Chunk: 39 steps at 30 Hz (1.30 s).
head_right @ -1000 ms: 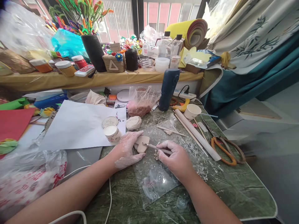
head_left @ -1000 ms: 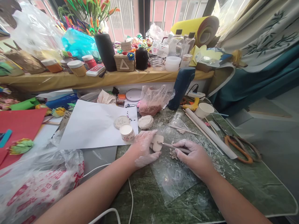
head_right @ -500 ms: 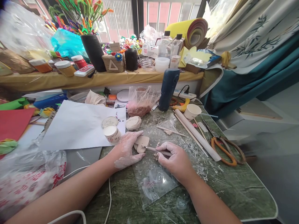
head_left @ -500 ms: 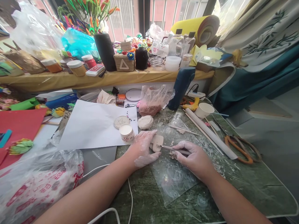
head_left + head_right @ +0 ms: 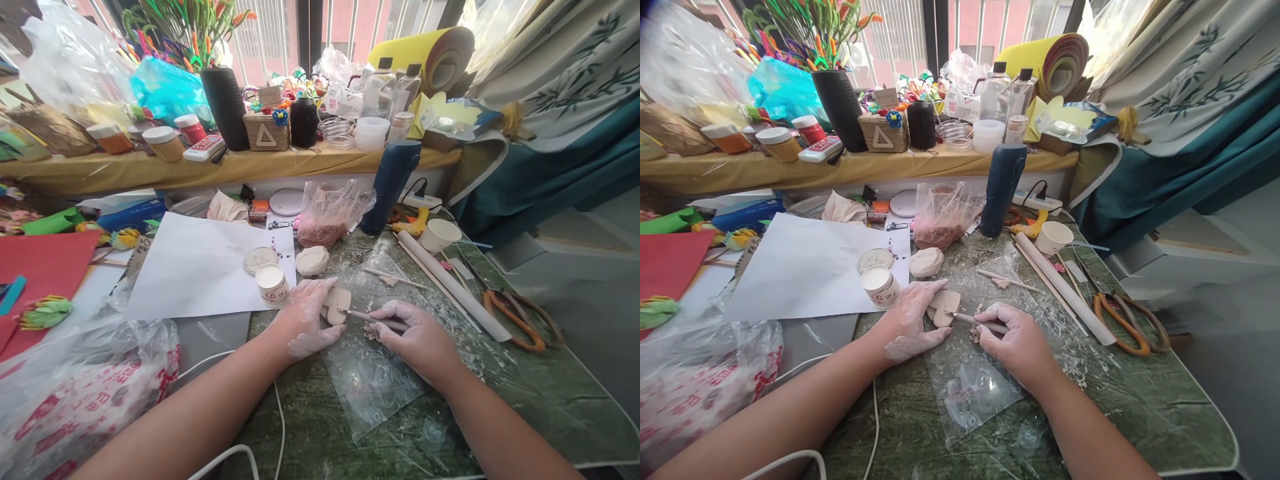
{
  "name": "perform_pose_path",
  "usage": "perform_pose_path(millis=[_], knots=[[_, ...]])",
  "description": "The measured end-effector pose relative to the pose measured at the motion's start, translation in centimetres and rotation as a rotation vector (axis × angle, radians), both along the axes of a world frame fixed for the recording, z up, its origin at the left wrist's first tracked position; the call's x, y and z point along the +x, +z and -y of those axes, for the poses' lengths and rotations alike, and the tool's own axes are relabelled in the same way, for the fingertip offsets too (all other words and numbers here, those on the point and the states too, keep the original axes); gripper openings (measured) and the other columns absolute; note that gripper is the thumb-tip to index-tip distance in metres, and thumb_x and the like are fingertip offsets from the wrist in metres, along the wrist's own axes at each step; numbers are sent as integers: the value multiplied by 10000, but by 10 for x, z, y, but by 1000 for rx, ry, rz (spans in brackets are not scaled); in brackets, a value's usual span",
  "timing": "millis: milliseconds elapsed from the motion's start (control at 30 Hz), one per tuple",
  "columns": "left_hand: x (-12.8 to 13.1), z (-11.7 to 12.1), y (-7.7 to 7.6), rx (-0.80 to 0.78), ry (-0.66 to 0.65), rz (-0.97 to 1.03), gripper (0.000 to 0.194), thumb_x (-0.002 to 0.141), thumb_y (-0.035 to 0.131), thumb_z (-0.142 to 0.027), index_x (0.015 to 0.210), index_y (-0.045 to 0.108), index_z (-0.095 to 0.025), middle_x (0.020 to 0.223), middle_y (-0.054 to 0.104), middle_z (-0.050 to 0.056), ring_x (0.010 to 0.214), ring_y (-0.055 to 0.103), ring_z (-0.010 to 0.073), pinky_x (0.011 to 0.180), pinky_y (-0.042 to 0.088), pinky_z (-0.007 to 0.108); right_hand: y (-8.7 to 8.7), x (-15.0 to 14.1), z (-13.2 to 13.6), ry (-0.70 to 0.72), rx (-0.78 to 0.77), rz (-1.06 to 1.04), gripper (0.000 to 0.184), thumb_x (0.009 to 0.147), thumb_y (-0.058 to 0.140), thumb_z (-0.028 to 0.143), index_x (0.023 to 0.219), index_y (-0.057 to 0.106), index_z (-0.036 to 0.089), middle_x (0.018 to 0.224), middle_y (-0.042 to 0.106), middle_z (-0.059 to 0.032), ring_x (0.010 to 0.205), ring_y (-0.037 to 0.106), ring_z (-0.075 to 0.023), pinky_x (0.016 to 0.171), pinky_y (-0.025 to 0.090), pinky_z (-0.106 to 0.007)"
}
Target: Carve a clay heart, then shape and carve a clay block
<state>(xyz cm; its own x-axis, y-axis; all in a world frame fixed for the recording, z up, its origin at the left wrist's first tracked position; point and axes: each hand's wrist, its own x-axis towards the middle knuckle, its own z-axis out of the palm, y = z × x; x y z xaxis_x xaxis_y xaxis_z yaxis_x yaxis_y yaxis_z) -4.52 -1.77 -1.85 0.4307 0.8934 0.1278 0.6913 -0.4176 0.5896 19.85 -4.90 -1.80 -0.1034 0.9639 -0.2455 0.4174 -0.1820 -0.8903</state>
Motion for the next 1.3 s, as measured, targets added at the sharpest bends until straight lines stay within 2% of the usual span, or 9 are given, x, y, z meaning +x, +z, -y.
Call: perform_pose_path(millis=[167,433,567,767,900,1300], knots=[[-1,0,-2,-2,0,-12,841,738,811,-361,1485,462,-196,1434,581,162,1350,515,380,1136,418,554,3,-2,1,-34,9,27,192,792,690,341,938,733,223,1051,798,-84,973,775,-285,764,607,-335],[-1,0,0,-5,1,-3,827,733,812,-349,1473,476,-197,1402,603,156,1321,533,373,1121,430,551,-3,1,2,-71,70,15,212,783,673,334,948,733,214,1095,789,-100,993,762,-291,816,604,-361],[-1,0,0,5,-1,8,826,731,815,-346,1471,473,-216,1406,600,145,1329,529,370,1123,429,550,-1,1,0,-84,74,36,226,768,672,331,944,742,208,1024,795,-90,942,765,-286,791,604,-352],[-1,0,0,-2,-1,7,834,731,813,-346,1480,467,-223,1407,597,144,1329,523,376,1125,421,555,4,-1,1,-41,37,74,216,794,678,347,949,752,215,979,795,-74,877,771,-275,704,602,-323],[-1,0,-1,-1,3,1,825,739,809,-352,1477,472,-204,1412,590,154,1331,520,376,1130,420,550,1,-2,2,-36,55,53,203,800,689,345,945,753,216,1061,792,-89,953,769,-293,740,604,-337],[-1,0,-2,23,-7,16,793,750,779,-343,1471,473,-219,1408,595,145,1323,534,365,1127,427,546,1,-3,4,61,89,27,149,808,655,296,898,751,227,932,773,-53,918,762,-263,768,603,-326]])
